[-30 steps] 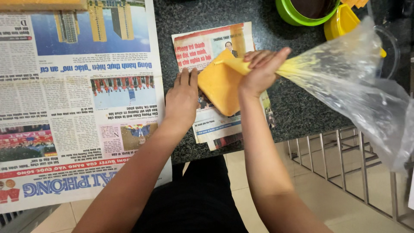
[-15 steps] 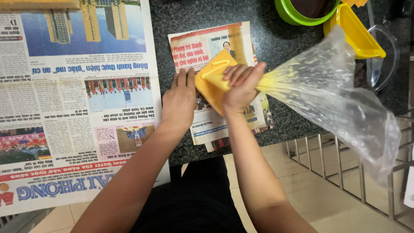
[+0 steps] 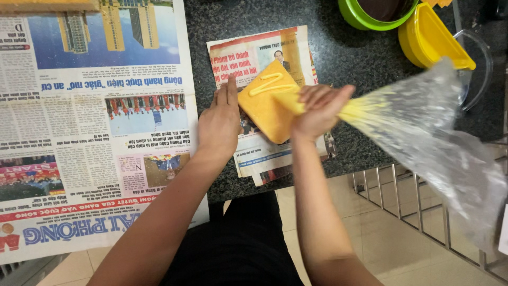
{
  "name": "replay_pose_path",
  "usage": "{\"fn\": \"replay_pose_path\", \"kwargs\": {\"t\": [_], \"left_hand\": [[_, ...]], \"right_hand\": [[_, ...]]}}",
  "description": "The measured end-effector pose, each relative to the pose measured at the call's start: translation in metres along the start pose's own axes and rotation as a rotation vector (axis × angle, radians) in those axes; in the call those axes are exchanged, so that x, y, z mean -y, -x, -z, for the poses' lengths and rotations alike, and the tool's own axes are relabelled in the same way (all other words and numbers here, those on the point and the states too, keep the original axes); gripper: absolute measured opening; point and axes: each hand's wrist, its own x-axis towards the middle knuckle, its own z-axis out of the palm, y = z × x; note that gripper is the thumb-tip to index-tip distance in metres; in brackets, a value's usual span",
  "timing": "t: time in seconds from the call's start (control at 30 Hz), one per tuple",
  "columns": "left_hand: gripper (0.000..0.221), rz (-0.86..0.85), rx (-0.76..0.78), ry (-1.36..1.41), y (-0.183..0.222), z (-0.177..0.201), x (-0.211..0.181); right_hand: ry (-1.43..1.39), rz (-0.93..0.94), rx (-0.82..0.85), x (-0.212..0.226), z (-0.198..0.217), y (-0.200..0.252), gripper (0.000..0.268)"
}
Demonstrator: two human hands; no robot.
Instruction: The person places items on pieces of newspaper, applies a yellow substance from a piping bag to one side of an item, and سپس rolls the item into the newspaper, repeating this process for multiple items.
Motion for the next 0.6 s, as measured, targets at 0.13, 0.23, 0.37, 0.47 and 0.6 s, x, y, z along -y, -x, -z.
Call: {"fn": "replay_pose_path", "kwargs": {"t": [0.13, 0.23, 0.37, 0.47, 0.6], "left_hand": [[0.122, 0.041, 0.036, -0.021, -0.001, 0.002, -0.003], [0.122, 0.039, 0.022, -0.016, 0.0, 0.002, -0.002], [0.12, -0.01, -0.059, 0.028, 0.003, -0.002, 0.001], [0.122, -0.02, -0.042, 0.013, 0.002, -0.004, 0.002], [0.122, 0.0, -0.004, 0.018, 0.0, -0.005, 0.002]], "right_hand": [[0.002, -0.025, 0.149, -0.008, -0.022, 0.036, 0.063], [0.035, -0.017, 0.167, -0.008, -0.022, 0.04, 0.063], [0.075, 0.01, 0.031, 0.003, 0.009, 0.011, 0.058], [0.042, 0.043, -0.071, 0.014, 0.036, -0.016, 0.058], [-0.005, 0.086, -0.052, 0.023, 0.056, -0.028, 0.061]]}}
